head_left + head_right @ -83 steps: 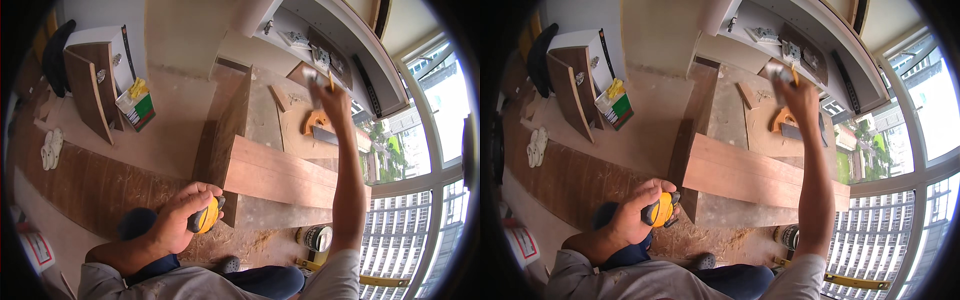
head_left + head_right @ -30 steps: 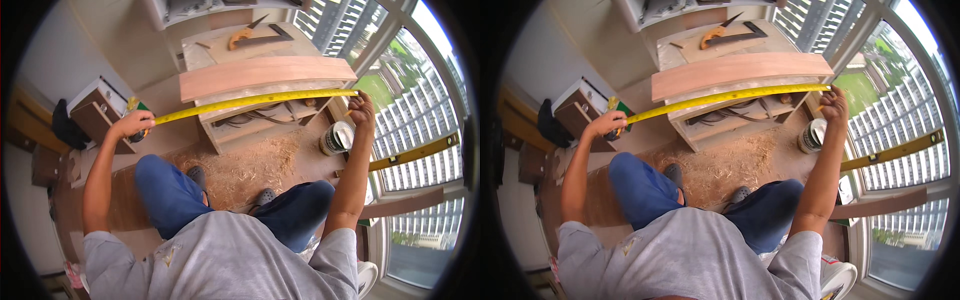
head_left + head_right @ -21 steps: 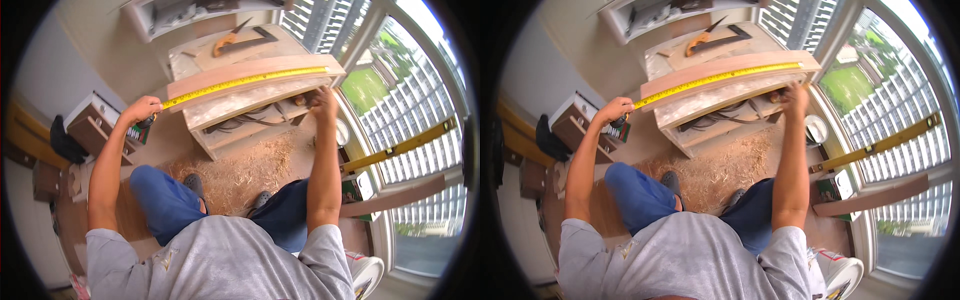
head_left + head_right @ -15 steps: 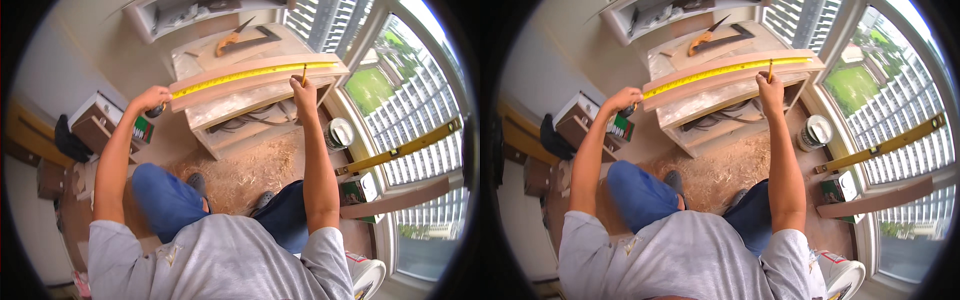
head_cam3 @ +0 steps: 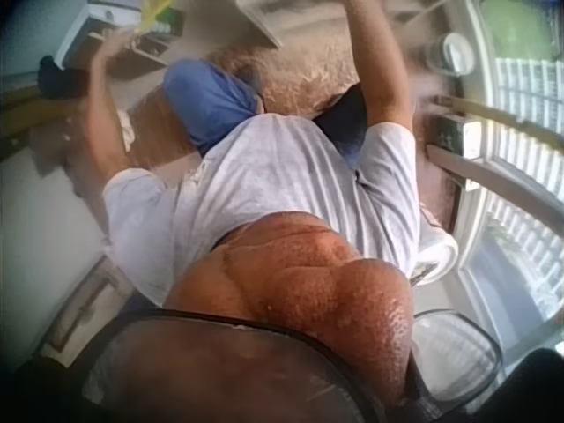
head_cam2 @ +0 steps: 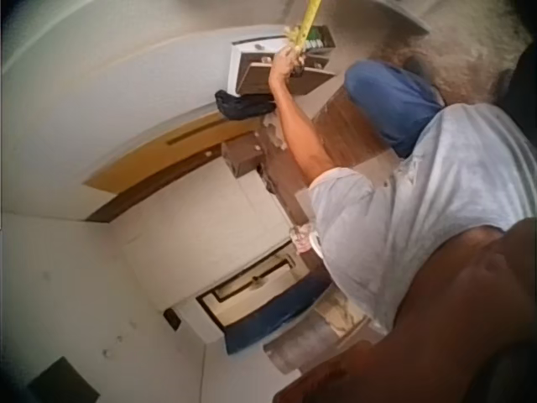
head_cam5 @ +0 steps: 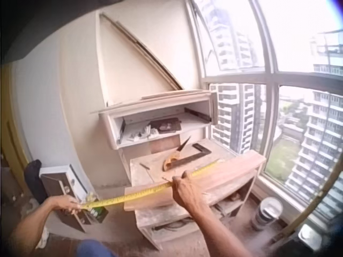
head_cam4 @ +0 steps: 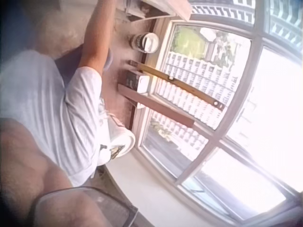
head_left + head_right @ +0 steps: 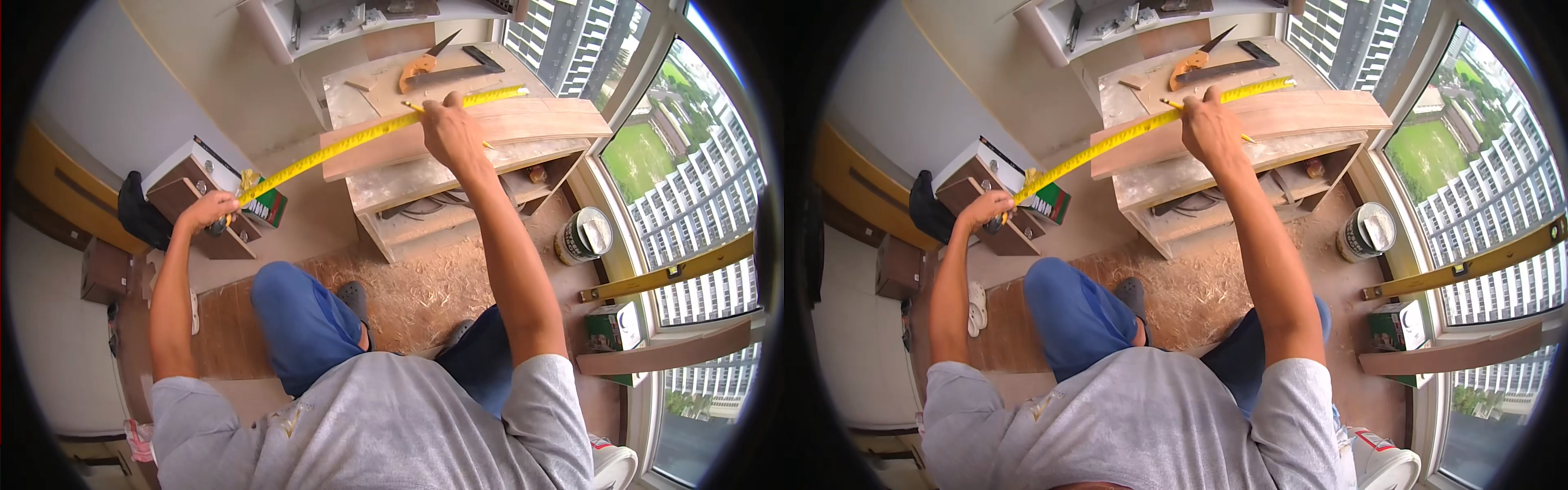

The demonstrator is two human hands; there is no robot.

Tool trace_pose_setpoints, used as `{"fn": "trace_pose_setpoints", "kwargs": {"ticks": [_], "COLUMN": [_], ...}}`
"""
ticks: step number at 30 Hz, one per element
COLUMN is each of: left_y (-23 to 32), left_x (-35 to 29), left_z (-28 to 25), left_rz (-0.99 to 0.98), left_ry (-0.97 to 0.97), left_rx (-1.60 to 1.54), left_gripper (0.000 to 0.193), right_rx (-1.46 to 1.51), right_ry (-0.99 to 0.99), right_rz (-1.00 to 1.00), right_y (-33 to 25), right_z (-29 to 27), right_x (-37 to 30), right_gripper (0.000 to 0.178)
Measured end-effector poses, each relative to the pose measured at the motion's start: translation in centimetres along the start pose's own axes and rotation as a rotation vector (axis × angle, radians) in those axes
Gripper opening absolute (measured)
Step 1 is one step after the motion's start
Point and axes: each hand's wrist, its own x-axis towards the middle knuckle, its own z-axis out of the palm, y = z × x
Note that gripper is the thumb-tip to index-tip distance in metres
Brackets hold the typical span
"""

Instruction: The person measures a piece of wood with a tape measure, marks it with a pencil using a square for a straight line, and then cuts the wood along the mark with a hand saw before sanding the cut edge with a sanding block.

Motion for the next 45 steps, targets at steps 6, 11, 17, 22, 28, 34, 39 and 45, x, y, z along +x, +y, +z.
{"fn": "trace_pose_setpoints", "kwargs": {"ticks": [6, 11, 17, 22, 28, 34, 39, 45], "left_y": [-4.5, -8.6, -6.2, -6.6, -6.2, -6.7, -10.9, -8.3], "left_x": [-2.2, -2.3, 0.3, 0.4, 0.3, 0.2, 0.3, 1.6], "left_z": [-1.9, -2.3, -2.9, -3.6, -3.2, -2.8, -4.2, -3.2], "left_rz": [-0.068, -0.103, 0.005, -0.042, -0.056, -0.055, 0.071, -0.062], "left_ry": [0.048, 0.097, 0.208, 0.290, 0.290, 0.316, 0.338, 0.328], "left_rx": [0.037, -0.017, 0.296, 0.359, 0.340, 0.336, 0.438, 0.392], "left_gripper": [0.031, 0.033, 0.039, 0.040, 0.040, 0.039, 0.042, 0.038], "right_rx": [-0.016, -0.006, 0.002, 0.103, 0.052, 0.021, -0.071, 0.033], "right_ry": [-0.291, -0.409, -0.354, -0.331, -0.446, -0.462, -0.444, -0.435], "right_rz": [-0.259, -0.173, -0.213, -0.264, -0.176, -0.226, -0.244, -0.262], "right_y": [0.1, -2.6, -0.7, -1.0, -0.7, -0.3, -1.4, -0.1], "right_z": [3.4, 4.6, 7.9, 8.6, 8.9, 9.9, 10.3, 9.1], "right_x": [1.7, 1.2, 1.8, 2.6, 3.8, 3.7, 4.3, 3.5], "right_gripper": [0.020, 0.021, 0.019, 0.019, 0.018, 0.024, 0.025, 0.023]}}
